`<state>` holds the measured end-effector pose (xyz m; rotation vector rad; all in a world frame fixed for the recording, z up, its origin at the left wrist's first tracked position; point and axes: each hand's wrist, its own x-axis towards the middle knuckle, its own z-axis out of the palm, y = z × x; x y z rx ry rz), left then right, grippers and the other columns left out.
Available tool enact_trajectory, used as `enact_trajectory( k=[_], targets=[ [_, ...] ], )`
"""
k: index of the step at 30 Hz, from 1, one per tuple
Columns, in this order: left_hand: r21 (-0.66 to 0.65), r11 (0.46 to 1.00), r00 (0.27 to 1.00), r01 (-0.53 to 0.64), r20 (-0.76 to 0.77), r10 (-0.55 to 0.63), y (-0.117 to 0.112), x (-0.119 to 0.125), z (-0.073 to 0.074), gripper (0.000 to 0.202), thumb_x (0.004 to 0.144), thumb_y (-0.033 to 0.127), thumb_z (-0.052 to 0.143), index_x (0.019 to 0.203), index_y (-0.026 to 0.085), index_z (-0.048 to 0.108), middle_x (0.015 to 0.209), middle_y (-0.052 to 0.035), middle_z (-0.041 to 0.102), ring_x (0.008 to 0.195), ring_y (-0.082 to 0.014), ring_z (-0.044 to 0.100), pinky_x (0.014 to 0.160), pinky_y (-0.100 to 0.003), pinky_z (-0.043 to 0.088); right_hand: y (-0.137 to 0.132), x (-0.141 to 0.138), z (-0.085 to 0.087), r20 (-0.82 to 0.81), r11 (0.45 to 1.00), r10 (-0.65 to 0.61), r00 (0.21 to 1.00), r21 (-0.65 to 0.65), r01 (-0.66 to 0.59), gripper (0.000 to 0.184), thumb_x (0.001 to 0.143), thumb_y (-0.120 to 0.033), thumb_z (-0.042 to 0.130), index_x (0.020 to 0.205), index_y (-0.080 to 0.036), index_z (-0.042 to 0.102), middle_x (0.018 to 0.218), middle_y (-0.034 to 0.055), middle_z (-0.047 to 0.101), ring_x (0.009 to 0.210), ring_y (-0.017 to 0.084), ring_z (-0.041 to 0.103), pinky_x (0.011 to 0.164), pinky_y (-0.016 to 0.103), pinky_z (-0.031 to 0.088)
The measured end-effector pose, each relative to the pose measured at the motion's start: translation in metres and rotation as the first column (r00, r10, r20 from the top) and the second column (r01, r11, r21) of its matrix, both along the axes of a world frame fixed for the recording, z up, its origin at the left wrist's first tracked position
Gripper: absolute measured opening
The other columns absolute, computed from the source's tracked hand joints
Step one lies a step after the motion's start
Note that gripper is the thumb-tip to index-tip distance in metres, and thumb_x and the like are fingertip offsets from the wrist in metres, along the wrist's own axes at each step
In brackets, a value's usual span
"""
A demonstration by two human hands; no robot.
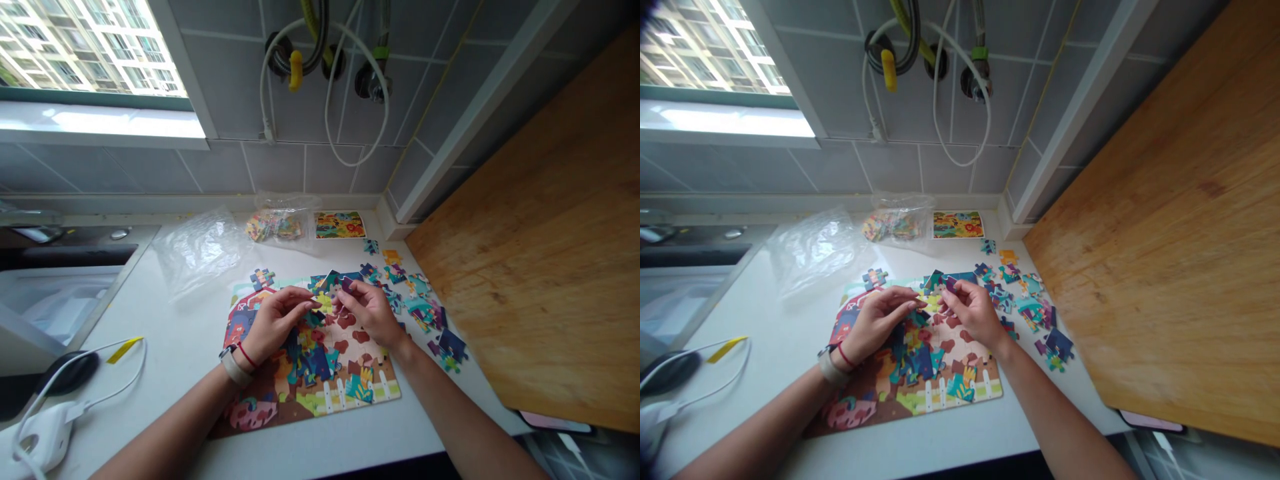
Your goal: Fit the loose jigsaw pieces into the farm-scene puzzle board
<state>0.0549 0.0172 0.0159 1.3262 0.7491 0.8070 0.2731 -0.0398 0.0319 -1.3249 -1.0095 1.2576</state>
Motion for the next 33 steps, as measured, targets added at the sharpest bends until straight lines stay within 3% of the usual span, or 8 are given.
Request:
enact_trajectory(
  k=[3, 7, 14, 17, 20, 24, 26, 33],
  targets=[
    [0.089, 0.99, 0.992, -0.112, -0.047, 0.117, 0.002, -0.001, 0.003, 0.028, 0.094, 0.044, 0.073, 0.103, 0.017, 0.073, 0.098, -0.0083, 0.08, 0.091, -0.0225, 0.077, 0.084, -0.033, 0.061, 0.001, 0.004, 0.0, -0.055, 1.0, -0.028, 0.998, 0.005, 0.028, 0.042, 0.084, -0.059, 0.08, 0.08, -0.02, 0.065, 0.08, 0.0046, 0.078, 0.067, 0.017, 0.073, 0.056, 0.027, 0.06],
    [0.168, 0.966, 0.976, -0.194, -0.062, 0.207, 0.003, -0.002, 0.013, 0.021, 0.098, 0.037, 0.064, 0.103, 0.018, 0.069, 0.083, -0.0023, 0.071, 0.077, -0.0157, 0.067, 0.074, -0.027, 0.054, 0.001, 0.004, -0.003, -0.113, 0.998, 0.07, 0.991, -0.001, -0.07, 0.038, 0.084, -0.055, 0.082, 0.088, -0.02, 0.067, 0.081, 0.0046, 0.078, 0.072, 0.019, 0.076, 0.057, 0.025, 0.06],
    [0.209, 0.978, 0.987, -0.015, -0.153, 0.048, -0.006, -0.004, 0.022, 0.028, 0.104, 0.042, 0.056, 0.12, 0.019, 0.062, 0.063, 0.009, 0.041, 0.054, -0.0097, 0.037, 0.052, -0.021, 0.031, 0.0, 0.004, -0.006, -0.058, 0.992, 0.124, 0.991, 0.026, -0.123, 0.043, 0.087, -0.045, 0.08, 0.122, -0.023, 0.073, 0.088, 0.0016, 0.075, 0.068, 0.015, 0.072, 0.056, 0.024, 0.058],
    [0.296, 0.953, 0.972, 0.07, -0.237, 0.003, -0.007, -0.005, 0.018, 0.032, 0.103, 0.043, 0.06, 0.124, 0.018, 0.063, 0.063, 0.0088, 0.044, 0.055, -0.0097, 0.04, 0.055, -0.021, 0.034, 0.0, 0.006, -0.002, 0.083, 0.977, 0.201, 0.976, 0.053, -0.206, 0.043, 0.094, -0.043, 0.07, 0.135, -0.029, 0.073, 0.116, 0.0055, 0.076, 0.069, 0.012, 0.067, 0.058, 0.025, 0.058],
    [0.367, 0.924, 0.946, 0.11, -0.323, 0.016, -0.006, -0.007, 0.015, 0.033, 0.101, 0.044, 0.064, 0.12, 0.018, 0.066, 0.064, 0.0071, 0.051, 0.057, -0.0104, 0.047, 0.06, -0.023, 0.039, 0.0, 0.006, 0.001, 0.159, 0.974, 0.189, 0.969, 0.095, -0.205, 0.039, 0.097, -0.043, 0.067, 0.133, -0.032, 0.075, 0.127, 0.0068, 0.073, 0.072, 0.013, 0.065, 0.058, 0.025, 0.057],
    [0.445, 0.883, 0.92, 0.148, -0.389, 0.042, -0.004, -0.01, 0.011, 0.039, 0.099, 0.045, 0.067, 0.131, 0.021, 0.063, 0.068, 0.0062, 0.058, 0.06, -0.0115, 0.053, 0.064, -0.024, 0.043, 0.001, 0.004, -0.001, 0.076, 0.989, 0.047, 0.996, 0.134, -0.057, 0.03, 0.089, -0.044, 0.079, 0.112, -0.025, 0.08, 0.083, 0.0014, 0.073, 0.062, 0.012, 0.061, 0.055, 0.024, 0.054],
    [0.485, 0.853, 0.905, 0.191, -0.425, 0.039, -0.004, -0.012, 0.009, 0.05, 0.097, 0.047, 0.071, 0.14, 0.024, 0.059, 0.071, 0.0055, 0.062, 0.064, -0.0128, 0.056, 0.068, -0.025, 0.046, 0.003, 0.003, -0.003, 0.019, 0.992, -0.008, 1.0, 0.126, 0.006, 0.027, 0.083, -0.045, 0.084, 0.097, -0.023, 0.078, 0.075, -0.001, 0.07, 0.058, 0.012, 0.06, 0.055, 0.025, 0.054],
    [0.585, 0.78, 0.87, 0.22, -0.48, 0.115, -0.005, -0.013, 0.008, 0.041, 0.098, 0.043, 0.071, 0.133, 0.025, 0.061, 0.078, 0.0036, 0.068, 0.066, -0.0137, 0.06, 0.066, -0.026, 0.045, 0.004, 0.002, -0.001, -0.024, 0.998, -0.008, 1.0, 0.065, 0.01, 0.034, 0.08, -0.051, 0.087, 0.09, -0.02, 0.075, 0.079, 0.0017, 0.074, 0.059, 0.013, 0.064, 0.053, 0.025, 0.054]
  ],
)
